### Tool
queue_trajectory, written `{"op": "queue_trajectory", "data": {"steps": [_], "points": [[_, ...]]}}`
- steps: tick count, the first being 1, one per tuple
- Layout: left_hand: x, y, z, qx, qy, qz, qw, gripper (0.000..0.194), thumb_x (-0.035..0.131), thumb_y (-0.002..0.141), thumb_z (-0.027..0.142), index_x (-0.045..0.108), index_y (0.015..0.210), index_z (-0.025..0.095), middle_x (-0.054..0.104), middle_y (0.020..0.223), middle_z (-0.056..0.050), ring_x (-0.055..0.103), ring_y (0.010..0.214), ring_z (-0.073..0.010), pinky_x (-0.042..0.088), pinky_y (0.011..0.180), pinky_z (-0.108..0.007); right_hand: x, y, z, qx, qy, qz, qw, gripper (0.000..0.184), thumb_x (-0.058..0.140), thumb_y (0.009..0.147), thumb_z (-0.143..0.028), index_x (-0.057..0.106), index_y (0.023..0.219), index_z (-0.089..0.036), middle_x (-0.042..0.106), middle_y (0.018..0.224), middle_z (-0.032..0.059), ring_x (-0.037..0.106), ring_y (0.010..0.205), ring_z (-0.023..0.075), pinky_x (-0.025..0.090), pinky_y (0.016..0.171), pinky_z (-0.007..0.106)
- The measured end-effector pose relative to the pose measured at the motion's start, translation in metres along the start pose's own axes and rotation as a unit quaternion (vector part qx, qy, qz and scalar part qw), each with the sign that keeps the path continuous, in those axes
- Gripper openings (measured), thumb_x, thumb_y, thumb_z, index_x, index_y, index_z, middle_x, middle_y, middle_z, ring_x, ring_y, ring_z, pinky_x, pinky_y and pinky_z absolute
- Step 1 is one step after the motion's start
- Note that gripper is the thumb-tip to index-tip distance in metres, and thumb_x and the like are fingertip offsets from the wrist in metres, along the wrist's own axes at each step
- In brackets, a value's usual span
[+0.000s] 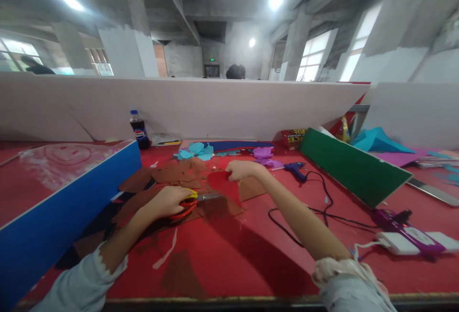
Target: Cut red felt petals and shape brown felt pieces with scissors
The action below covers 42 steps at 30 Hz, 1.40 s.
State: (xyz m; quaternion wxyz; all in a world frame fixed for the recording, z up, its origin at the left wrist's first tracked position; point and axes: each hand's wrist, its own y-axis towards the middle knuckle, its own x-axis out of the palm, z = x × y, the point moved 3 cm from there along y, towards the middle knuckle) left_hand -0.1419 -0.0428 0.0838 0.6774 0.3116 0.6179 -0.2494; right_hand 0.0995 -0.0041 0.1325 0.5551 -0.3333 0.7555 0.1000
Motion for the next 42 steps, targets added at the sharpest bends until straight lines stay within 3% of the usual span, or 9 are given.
{"op": "queue_trajectory", "data": {"steps": [4,7,12,15,19,22,30,39,42], "points": [[-0.002,-0.002,-0.004,-0.043,0.011,-0.001,0.999,0.027,0.043,0.078,0.039,0.058,0.099,0.030,0.065,0.099,0.000,0.059,0.088,-0.0200,0.040,0.067,-0.024,0.011,0.002,0.003,-0.013,0.137,0.049,0.989,0.013,0.050,0.064,-0.022,0.057,0.058,-0.013,0.055,0.050,-0.0016,0.053,0.050,0.0115,0.036,0.047,0.020],[-0.001,-0.002,-0.008,-0.081,0.026,-0.009,0.996,0.028,0.043,0.078,0.040,0.059,0.098,0.030,0.066,0.096,-0.003,0.060,0.085,-0.0226,0.041,0.069,-0.028,0.032,0.005,0.000,-0.039,0.244,0.105,0.963,0.014,0.053,0.064,-0.024,0.057,0.058,-0.013,0.056,0.053,-0.0017,0.053,0.051,0.0112,0.038,0.049,0.020],[0.003,-0.002,-0.015,-0.132,0.074,-0.026,0.988,0.034,0.047,0.072,0.028,0.056,0.106,0.028,0.064,0.099,-0.007,0.060,0.086,-0.0258,0.042,0.069,-0.032,0.083,0.010,-0.004,0.006,0.487,0.148,0.861,0.020,0.056,0.065,-0.032,0.059,0.065,-0.012,0.060,0.056,0.0005,0.053,0.050,0.0100,0.042,0.053,0.022],[0.004,-0.002,-0.017,-0.151,0.079,-0.031,0.985,0.037,0.047,0.072,0.029,0.055,0.108,0.029,0.063,0.101,-0.007,0.059,0.087,-0.0260,0.042,0.070,-0.033,0.107,0.012,-0.006,0.054,0.566,0.173,0.804,0.021,0.061,0.062,-0.034,0.058,0.066,-0.013,0.060,0.052,-0.0003,0.054,0.047,0.0099,0.041,0.050,0.021],[0.001,-0.003,-0.019,-0.160,0.061,-0.025,0.985,0.034,0.043,0.076,0.038,0.058,0.105,0.029,0.063,0.102,-0.008,0.058,0.091,-0.0254,0.042,0.072,-0.033,0.118,0.013,-0.011,0.065,0.615,0.181,0.765,0.022,0.065,0.059,-0.032,0.057,0.065,-0.013,0.059,0.051,-0.0005,0.054,0.045,0.0092,0.040,0.048,0.020],[0.001,-0.004,-0.021,-0.149,0.063,-0.034,0.986,0.033,0.040,0.076,0.041,0.058,0.102,0.030,0.062,0.102,-0.007,0.058,0.090,-0.0253,0.043,0.070,-0.033,0.120,0.012,-0.012,0.061,0.632,0.227,0.738,0.023,0.065,0.058,-0.033,0.054,0.062,-0.014,0.057,0.048,-0.0021,0.053,0.044,0.0091,0.039,0.048,0.020],[0.005,-0.007,-0.031,-0.158,0.065,-0.064,0.983,0.039,0.035,0.076,0.051,0.060,0.099,0.033,0.061,0.099,-0.007,0.058,0.086,-0.0246,0.043,0.070,-0.033,0.125,0.009,-0.018,0.056,0.642,0.285,0.710,0.024,0.065,0.059,-0.035,0.054,0.061,-0.015,0.055,0.047,-0.0024,0.051,0.045,0.0104,0.038,0.050,0.023],[0.005,-0.007,-0.034,-0.176,0.038,-0.039,0.983,0.038,0.047,0.070,0.051,0.061,0.098,0.030,0.061,0.101,-0.007,0.058,0.085,-0.0243,0.042,0.069,-0.031,0.123,0.008,-0.014,0.047,0.631,0.336,0.697,0.023,0.063,0.060,-0.037,0.055,0.058,-0.015,0.057,0.049,-0.0002,0.049,0.045,0.0114,0.036,0.049,0.023],[0.004,-0.006,-0.033,-0.185,0.026,-0.026,0.982,0.037,0.043,0.073,0.052,0.063,0.092,0.027,0.062,0.098,-0.008,0.057,0.088,-0.0245,0.041,0.070,-0.031,0.123,0.007,-0.013,0.059,0.628,0.350,0.693,0.023,0.064,0.060,-0.037,0.054,0.056,-0.016,0.056,0.048,-0.0005,0.050,0.046,0.0121,0.036,0.049,0.023]]}}
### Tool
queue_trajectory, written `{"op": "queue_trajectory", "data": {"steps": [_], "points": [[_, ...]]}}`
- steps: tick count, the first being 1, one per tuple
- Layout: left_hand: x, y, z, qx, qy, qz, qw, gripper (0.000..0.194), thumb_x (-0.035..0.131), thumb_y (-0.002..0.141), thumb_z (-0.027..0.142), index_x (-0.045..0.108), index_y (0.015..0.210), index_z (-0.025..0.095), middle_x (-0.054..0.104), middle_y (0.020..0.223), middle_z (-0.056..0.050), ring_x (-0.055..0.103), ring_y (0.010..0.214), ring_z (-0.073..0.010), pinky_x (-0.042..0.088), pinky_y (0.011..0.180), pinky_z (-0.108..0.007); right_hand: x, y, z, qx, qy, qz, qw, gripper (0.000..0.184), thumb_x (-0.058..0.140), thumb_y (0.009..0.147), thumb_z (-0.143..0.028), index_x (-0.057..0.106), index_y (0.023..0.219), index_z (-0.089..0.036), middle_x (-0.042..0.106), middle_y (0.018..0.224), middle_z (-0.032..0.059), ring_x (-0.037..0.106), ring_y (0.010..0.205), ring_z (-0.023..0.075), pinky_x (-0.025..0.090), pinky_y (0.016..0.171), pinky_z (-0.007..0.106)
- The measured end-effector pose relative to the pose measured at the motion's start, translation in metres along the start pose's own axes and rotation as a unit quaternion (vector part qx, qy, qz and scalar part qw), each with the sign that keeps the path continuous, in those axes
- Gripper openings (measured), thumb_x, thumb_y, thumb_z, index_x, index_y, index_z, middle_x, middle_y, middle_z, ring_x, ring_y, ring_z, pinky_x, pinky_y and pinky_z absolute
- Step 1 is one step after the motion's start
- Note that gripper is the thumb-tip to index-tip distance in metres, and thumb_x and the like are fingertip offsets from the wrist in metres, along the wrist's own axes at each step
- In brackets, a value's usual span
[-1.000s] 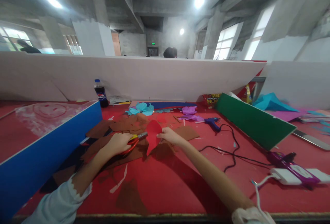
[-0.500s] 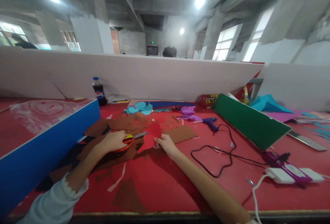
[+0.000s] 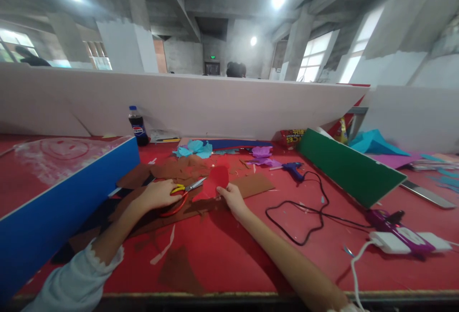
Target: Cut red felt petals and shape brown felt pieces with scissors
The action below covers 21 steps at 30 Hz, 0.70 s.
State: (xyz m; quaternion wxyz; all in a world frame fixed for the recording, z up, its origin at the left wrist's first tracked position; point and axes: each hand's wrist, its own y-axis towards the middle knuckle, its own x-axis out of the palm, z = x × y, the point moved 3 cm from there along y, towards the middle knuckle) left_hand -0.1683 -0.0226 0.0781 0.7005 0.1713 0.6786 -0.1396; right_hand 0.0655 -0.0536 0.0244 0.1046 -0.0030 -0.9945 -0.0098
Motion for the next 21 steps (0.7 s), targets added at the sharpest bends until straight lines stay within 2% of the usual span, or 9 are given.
{"op": "queue_trajectory", "data": {"steps": [7,11,16,21], "points": [[-0.004,0.001,0.008,-0.002,-0.001,0.022,1.000,0.034,0.038,0.079,0.044,0.062,0.081,0.020,0.063,0.091,-0.008,0.057,0.085,-0.0212,0.040,0.066,-0.028,0.000,0.000,-0.001,-0.004,0.006,-0.012,1.000,0.024,0.064,0.060,-0.037,0.054,0.058,-0.015,0.057,0.050,-0.0007,0.048,0.045,0.0108,0.035,0.049,0.023],[-0.010,0.001,0.016,0.013,-0.035,0.070,0.997,0.036,0.031,0.084,0.041,0.061,0.080,0.020,0.063,0.087,-0.005,0.056,0.086,-0.0184,0.038,0.067,-0.026,0.005,-0.003,0.000,0.010,-0.006,-0.050,0.999,0.025,0.065,0.059,-0.038,0.053,0.060,-0.016,0.054,0.049,-0.0030,0.046,0.044,0.0094,0.036,0.049,0.022],[-0.006,-0.001,0.034,0.058,-0.165,0.067,0.982,0.035,0.033,0.083,0.044,0.059,0.080,0.022,0.064,0.081,-0.001,0.057,0.077,-0.0154,0.037,0.066,-0.024,0.015,-0.009,-0.001,0.032,-0.009,-0.088,0.996,0.026,0.066,0.058,-0.039,0.053,0.060,-0.016,0.054,0.051,-0.0032,0.050,0.047,0.0100,0.039,0.052,0.023],[0.005,-0.003,0.048,0.095,-0.325,0.060,0.939,0.025,0.048,0.076,0.038,0.053,0.093,0.019,0.061,0.080,0.001,0.054,0.070,-0.0125,0.039,0.063,-0.022,0.018,-0.012,-0.003,0.026,-0.020,-0.105,0.994,0.028,0.067,0.058,-0.040,0.056,0.060,-0.015,0.057,0.053,-0.0019,0.052,0.049,0.0102,0.041,0.053,0.023]]}}
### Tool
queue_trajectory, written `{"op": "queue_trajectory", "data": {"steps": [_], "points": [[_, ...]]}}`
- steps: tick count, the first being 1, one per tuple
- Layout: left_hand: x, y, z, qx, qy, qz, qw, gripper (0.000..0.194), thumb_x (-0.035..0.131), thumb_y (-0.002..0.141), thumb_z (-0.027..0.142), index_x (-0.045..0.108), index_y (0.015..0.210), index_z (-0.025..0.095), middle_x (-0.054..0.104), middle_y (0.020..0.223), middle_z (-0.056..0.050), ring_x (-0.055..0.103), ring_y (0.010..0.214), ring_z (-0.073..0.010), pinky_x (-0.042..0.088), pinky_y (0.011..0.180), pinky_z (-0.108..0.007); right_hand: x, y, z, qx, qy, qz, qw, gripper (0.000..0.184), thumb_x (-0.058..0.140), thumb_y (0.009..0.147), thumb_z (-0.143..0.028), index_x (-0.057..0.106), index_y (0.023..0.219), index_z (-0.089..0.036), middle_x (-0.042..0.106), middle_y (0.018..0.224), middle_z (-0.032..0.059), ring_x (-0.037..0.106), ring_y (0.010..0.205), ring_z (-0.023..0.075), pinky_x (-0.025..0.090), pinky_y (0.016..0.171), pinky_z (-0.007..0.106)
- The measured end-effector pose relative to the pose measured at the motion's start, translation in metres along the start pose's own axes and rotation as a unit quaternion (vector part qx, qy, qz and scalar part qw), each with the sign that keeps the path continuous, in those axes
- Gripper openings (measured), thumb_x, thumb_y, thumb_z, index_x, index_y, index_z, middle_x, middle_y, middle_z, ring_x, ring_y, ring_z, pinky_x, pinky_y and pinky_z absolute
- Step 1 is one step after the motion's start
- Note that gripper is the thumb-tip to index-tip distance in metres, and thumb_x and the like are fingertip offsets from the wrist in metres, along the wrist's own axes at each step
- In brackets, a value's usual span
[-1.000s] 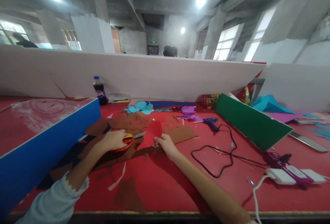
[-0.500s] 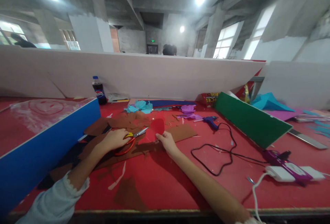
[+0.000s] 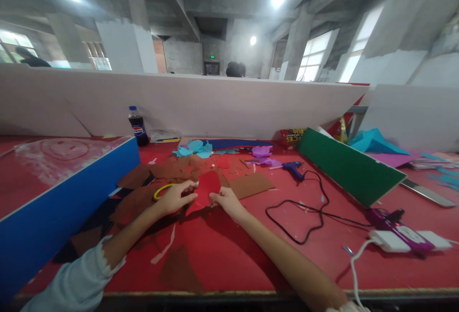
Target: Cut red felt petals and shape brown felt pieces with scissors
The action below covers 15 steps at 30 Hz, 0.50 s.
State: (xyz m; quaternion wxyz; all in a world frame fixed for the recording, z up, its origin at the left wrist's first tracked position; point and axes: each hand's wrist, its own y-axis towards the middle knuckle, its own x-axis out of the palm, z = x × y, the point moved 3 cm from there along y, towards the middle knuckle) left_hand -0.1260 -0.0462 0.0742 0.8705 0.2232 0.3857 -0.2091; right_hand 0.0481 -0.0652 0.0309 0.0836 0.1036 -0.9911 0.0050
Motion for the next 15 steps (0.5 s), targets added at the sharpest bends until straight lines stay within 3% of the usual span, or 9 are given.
{"op": "queue_trajectory", "data": {"steps": [6,15], "points": [[0.005,0.000,0.001,0.009,-0.027,0.014,1.000,0.015,0.045,0.076,0.033,0.048,0.075,0.018,0.049,0.062,0.006,0.045,0.058,-0.0089,0.035,0.055,-0.020,-0.005,0.003,0.004,-0.009,-0.043,-0.005,0.999,0.032,0.065,0.059,-0.046,0.058,0.064,-0.015,0.061,0.055,0.0004,0.054,0.050,0.0117,0.042,0.054,0.025],[-0.001,0.000,0.001,-0.025,-0.037,0.024,0.999,0.026,0.036,0.080,0.033,0.047,0.062,0.017,0.053,0.055,0.003,0.049,0.056,-0.0101,0.038,0.056,-0.021,-0.014,0.006,0.001,-0.040,-0.107,-0.010,0.993,0.034,0.060,0.065,-0.048,0.057,0.059,-0.014,0.060,0.052,0.0004,0.051,0.047,0.0102,0.039,0.051,0.023]]}}
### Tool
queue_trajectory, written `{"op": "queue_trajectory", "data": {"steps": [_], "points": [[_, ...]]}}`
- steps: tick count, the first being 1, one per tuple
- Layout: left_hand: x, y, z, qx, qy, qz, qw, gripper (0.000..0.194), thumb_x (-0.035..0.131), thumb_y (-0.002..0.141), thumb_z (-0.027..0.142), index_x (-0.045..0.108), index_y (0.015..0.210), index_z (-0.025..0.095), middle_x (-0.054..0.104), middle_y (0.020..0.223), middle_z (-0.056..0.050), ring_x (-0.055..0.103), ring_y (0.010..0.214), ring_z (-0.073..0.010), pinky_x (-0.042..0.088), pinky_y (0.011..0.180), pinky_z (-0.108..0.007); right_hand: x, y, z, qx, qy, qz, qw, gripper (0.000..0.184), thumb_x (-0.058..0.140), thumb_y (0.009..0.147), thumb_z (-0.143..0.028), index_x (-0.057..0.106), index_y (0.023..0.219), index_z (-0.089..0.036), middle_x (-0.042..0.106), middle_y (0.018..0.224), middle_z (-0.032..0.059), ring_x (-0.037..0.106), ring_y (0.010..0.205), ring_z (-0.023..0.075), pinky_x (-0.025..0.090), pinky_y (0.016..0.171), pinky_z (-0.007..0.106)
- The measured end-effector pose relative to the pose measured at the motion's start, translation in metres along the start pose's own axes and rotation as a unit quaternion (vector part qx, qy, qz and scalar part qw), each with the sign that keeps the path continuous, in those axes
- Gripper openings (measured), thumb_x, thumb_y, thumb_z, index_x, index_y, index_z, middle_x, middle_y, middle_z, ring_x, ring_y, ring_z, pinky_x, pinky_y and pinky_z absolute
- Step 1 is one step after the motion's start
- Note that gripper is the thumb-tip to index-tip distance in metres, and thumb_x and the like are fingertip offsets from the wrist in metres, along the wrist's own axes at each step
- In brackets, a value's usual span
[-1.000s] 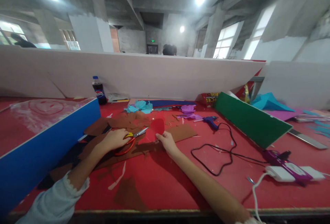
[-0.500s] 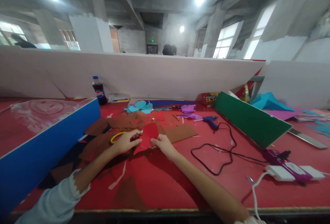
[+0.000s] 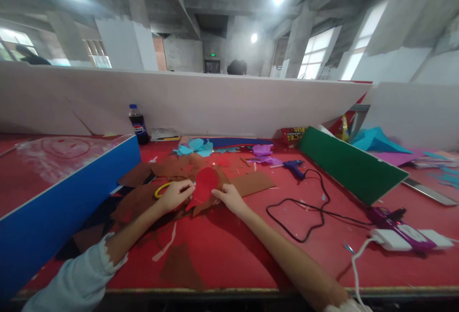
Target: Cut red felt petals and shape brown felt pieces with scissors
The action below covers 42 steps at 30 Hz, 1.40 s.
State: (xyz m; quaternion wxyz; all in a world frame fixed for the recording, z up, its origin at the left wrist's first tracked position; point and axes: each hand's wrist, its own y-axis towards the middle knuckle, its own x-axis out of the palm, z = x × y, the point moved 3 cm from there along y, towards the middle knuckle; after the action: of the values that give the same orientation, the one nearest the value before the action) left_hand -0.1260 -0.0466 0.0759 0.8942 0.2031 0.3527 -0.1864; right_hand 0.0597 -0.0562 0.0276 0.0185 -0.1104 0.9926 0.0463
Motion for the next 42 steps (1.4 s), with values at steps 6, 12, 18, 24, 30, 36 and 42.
{"op": "queue_trajectory", "data": {"steps": [6,12,18,24,30,36,42], "points": [[-0.012,0.006,-0.013,-0.012,0.118,0.023,0.993,0.027,0.036,0.080,0.032,0.050,0.061,0.018,0.056,0.058,0.002,0.051,0.059,-0.0108,0.035,0.058,-0.020,-0.008,0.000,-0.002,0.006,0.023,0.027,0.999,0.029,0.060,0.066,-0.043,0.056,0.061,-0.015,0.055,0.051,-0.0019,0.049,0.046,0.0098,0.038,0.049,0.022],[-0.014,0.006,-0.028,-0.068,0.226,0.007,0.972,0.025,0.039,0.079,0.034,0.057,0.068,0.020,0.062,0.067,-0.001,0.056,0.063,-0.0135,0.031,0.054,-0.021,-0.019,0.004,0.006,0.087,0.207,0.091,0.970,0.026,0.069,0.060,-0.033,0.048,0.057,-0.017,0.049,0.046,-0.0058,0.048,0.042,0.0075,0.042,0.048,0.021],[-0.023,0.010,-0.039,-0.079,0.279,0.030,0.956,0.030,0.035,0.081,0.043,0.058,0.084,0.025,0.065,0.076,-0.002,0.059,0.073,-0.0174,0.033,0.057,-0.022,-0.026,0.007,0.008,0.152,0.324,0.109,0.927,0.021,0.069,0.061,-0.023,0.049,0.067,-0.019,0.054,0.051,-0.0054,0.053,0.046,0.0080,0.047,0.050,0.020],[-0.069,0.019,-0.086,-0.156,0.351,0.125,0.915,0.032,0.033,0.082,0.028,0.053,0.106,0.021,0.060,0.105,-0.007,0.053,0.097,-0.0199,0.037,0.080,-0.027,-0.025,0.004,0.005,0.156,0.331,0.101,0.925,0.020,0.068,0.062,-0.022,0.048,0.065,-0.019,0.051,0.048,-0.0066,0.050,0.043,0.0065,0.049,0.051,0.019],[-0.078,0.016,-0.123,-0.183,0.368,0.091,0.907,0.043,0.034,0.082,0.032,0.042,0.124,0.026,0.051,0.119,-0.009,0.043,0.109,-0.0283,0.034,0.087,-0.044,-0.023,0.002,0.002,0.155,0.329,0.066,0.929,0.024,0.070,0.059,-0.021,0.047,0.061,-0.018,0.049,0.046,-0.0078,0.045,0.038,0.0046,0.049,0.049,0.019],[-0.080,0.015,-0.141,-0.213,0.365,0.068,0.904,0.041,0.031,0.082,0.039,0.049,0.118,0.032,0.045,0.127,-0.009,0.034,0.118,-0.0298,0.028,0.091,-0.050,-0.022,0.002,0.001,0.149,0.327,0.056,0.931,0.018,0.069,0.061,-0.019,0.051,0.061,-0.017,0.050,0.046,-0.0068,0.044,0.038,0.0045,0.049,0.048,0.019],[-0.088,0.014,-0.146,-0.197,0.354,0.093,0.910,0.035,0.040,0.077,0.029,0.059,0.106,0.029,0.055,0.115,-0.006,0.044,0.108,-0.0264,0.032,0.090,-0.043,-0.021,0.001,0.001,0.147,0.318,0.048,0.935,0.013,0.068,0.063,-0.019,0.055,0.064,-0.016,0.052,0.049,-0.0053,0.044,0.039,0.0048,0.050,0.050,0.020]]}}
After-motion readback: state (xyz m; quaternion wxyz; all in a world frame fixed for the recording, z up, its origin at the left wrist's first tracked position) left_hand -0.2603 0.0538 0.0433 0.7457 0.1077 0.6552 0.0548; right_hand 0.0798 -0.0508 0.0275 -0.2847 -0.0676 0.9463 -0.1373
